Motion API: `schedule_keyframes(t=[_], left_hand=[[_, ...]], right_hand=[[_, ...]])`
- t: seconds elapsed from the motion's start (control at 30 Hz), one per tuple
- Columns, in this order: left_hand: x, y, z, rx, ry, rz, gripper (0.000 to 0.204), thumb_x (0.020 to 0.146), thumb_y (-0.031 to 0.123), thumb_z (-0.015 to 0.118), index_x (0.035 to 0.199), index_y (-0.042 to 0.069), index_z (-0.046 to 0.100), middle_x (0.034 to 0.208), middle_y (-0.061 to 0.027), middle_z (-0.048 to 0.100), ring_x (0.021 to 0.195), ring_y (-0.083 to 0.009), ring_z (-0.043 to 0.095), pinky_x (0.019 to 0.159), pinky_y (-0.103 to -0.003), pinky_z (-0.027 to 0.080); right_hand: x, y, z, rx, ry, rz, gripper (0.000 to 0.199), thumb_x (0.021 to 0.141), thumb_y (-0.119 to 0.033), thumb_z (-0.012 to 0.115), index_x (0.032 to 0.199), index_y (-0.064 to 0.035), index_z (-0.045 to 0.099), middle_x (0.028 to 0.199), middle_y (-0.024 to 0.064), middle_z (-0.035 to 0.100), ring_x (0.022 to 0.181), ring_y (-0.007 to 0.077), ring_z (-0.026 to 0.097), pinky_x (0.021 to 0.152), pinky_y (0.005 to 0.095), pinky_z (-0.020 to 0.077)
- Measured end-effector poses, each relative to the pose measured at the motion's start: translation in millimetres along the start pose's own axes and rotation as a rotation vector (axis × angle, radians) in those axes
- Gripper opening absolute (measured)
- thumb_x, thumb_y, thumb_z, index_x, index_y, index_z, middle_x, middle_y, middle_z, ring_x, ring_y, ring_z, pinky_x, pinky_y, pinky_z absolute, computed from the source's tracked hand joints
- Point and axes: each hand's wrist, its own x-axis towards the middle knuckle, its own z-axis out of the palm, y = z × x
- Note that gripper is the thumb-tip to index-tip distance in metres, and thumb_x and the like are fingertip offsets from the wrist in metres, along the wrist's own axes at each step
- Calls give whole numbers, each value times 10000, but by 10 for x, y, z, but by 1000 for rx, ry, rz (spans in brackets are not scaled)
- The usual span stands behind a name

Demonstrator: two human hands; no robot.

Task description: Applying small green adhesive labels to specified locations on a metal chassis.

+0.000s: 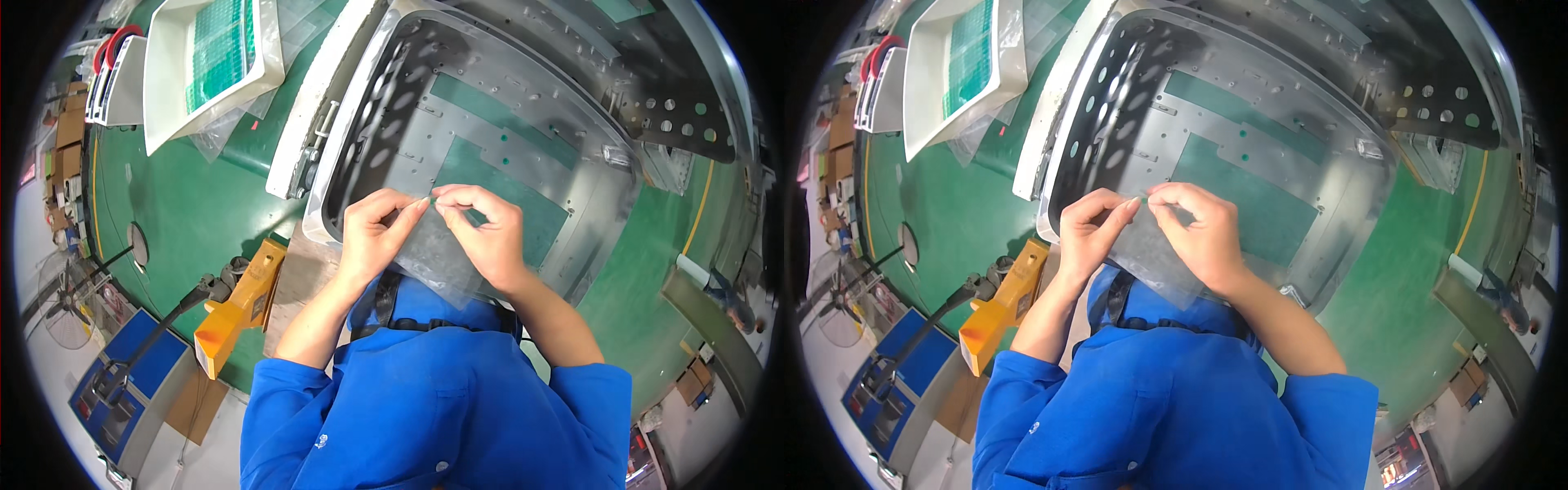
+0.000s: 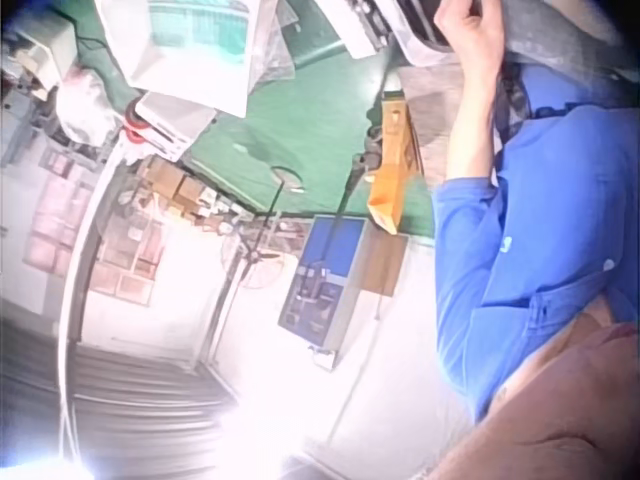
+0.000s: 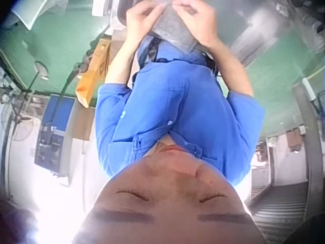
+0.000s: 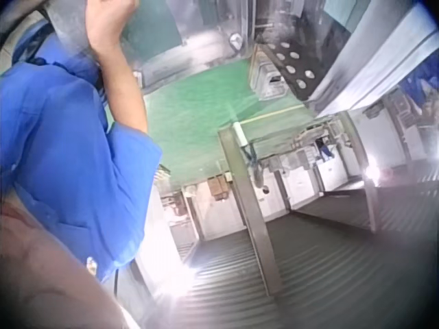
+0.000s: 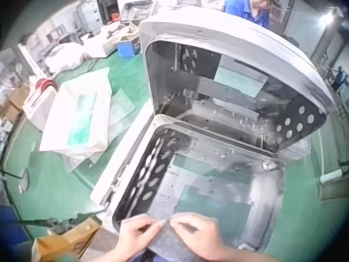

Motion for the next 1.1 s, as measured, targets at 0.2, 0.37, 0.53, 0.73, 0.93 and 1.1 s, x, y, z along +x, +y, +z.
schedule_keyframes(t=[0.2, 0.37, 0.53, 0.73, 0.93, 1.1], left_hand=[[-260, 263, -172, 142, 23, 44, 106, 734, 56, 649, 675, -10, 589, 572, -36, 519, 501, -93, 460, 458, -229, 344], [-789, 459, -656, 303, -26, -18, 106, 701, 9, 651, 657, -18, 558, 547, -54, 479, 479, -131, 448, 443, -240, 342], [-1101, 82, -1326, 657, 326, -291, 110, 731, 40, 636, 686, -26, 561, 558, -70, 504, 454, -113, 414, 448, -241, 346], [-1199, -195, -1361, 416, 356, -444, 119, 736, 52, 640, 686, -25, 564, 533, 14, 446, 486, -42, 348, 448, -193, 288], [-1097, -214, -1308, 254, 372, -417, 127, 750, 70, 645, 684, -13, 575, 544, 44, 474, 503, -19, 363, 463, -165, 282], [-1033, -181, -1329, 191, 368, -425, 126, 761, 74, 641, 697, -13, 576, 570, 42, 492, 522, -18, 383, 478, -159, 290]], right_hand=[[259, 168, 6, 288, -14, 205, 48, 752, -22, 590, 798, -18, 577, 856, 72, 622, 766, 102, 577, 683, 237, 448], [394, 963, 192, -237, -104, 148, 54, 717, -29, 605, 760, -50, 579, 745, 49, 538, 641, 161, 544, 622, 273, 445], [489, 1134, 420, -419, -106, 115, 44, 713, -54, 615, 749, -67, 593, 747, 43, 528, 670, 167, 510, 612, 296, 428], [520, 1135, 442, -558, -138, 149, 49, 702, -88, 612, 720, -131, 594, 795, 35, 533, 808, 220, 523, 662, 360, 439], [540, 1103, 434, -596, -171, 164, 54, 699, -91, 615, 726, -134, 599, 802, 29, 530, 804, 211, 522, 672, 355, 438], [540, 1084, 418, -594, -200, 184, 53, 699, -92, 614, 724, -136, 600, 807, 20, 527, 800, 203, 522, 677, 347, 438]])
